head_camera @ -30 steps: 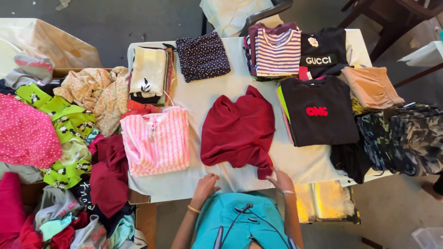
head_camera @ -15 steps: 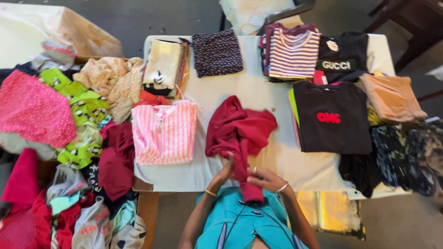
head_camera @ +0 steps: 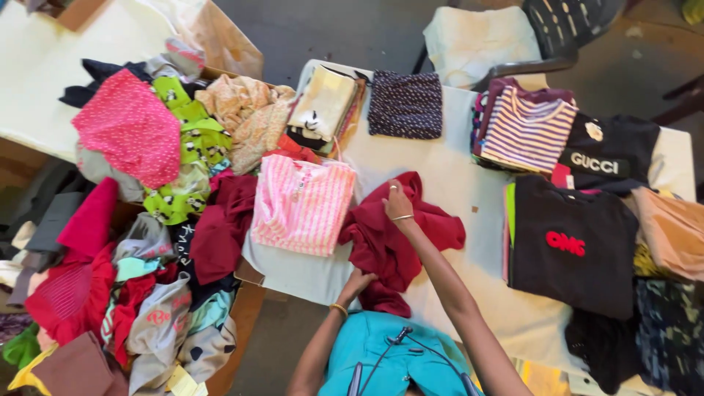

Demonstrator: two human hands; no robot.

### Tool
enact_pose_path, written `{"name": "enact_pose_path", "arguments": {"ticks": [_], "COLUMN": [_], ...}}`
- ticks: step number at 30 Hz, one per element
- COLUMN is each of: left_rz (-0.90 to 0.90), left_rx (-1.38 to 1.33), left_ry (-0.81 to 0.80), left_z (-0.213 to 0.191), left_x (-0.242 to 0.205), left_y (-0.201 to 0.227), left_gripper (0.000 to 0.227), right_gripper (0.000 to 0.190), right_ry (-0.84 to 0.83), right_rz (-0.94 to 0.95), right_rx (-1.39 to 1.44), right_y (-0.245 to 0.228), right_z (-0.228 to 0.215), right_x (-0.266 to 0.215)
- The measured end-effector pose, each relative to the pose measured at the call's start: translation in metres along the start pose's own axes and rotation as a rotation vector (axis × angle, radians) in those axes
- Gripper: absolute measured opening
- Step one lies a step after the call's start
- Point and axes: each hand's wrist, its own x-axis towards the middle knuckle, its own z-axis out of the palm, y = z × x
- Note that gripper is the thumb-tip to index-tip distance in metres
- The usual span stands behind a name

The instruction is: Folding various shirts and garments and organizing them on a sorting table.

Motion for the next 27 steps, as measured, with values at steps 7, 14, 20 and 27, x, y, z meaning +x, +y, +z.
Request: {"name": "enact_pose_path", "arguments": {"ticks": [7, 14, 20, 27], "left_rz": [-0.026, -0.175, 0.327, 0.995], "left_rx": [0.025, 0.315, 0.549, 0.748], "left_ry": [-0.089, -0.23, -0.564, 0.2], "left_z": [-0.005, -0.007, 0.008, -0.012], "left_x": [0.005, -0.002, 0.042, -0.028], "left_y": [0.025, 0.044, 0.032, 0.311], "left_gripper": [0.073, 0.082, 0.057, 0.023], "right_gripper": [0.03, 0.028, 0.025, 0.02], "right_ry": [-0.171, -0.219, 0.133, 0.771], "right_rz": [0.045, 0.366, 0.565, 0.187], "right_rx": [-0.216, 0.249, -0.111, -0.207], "right_y": [0.046, 0.067, 0.119, -0.042], "right_z": [0.009, -0.133, -0.211, -0.377], "right_x": [-0.059, -0.221, -0.311, -0.211]}}
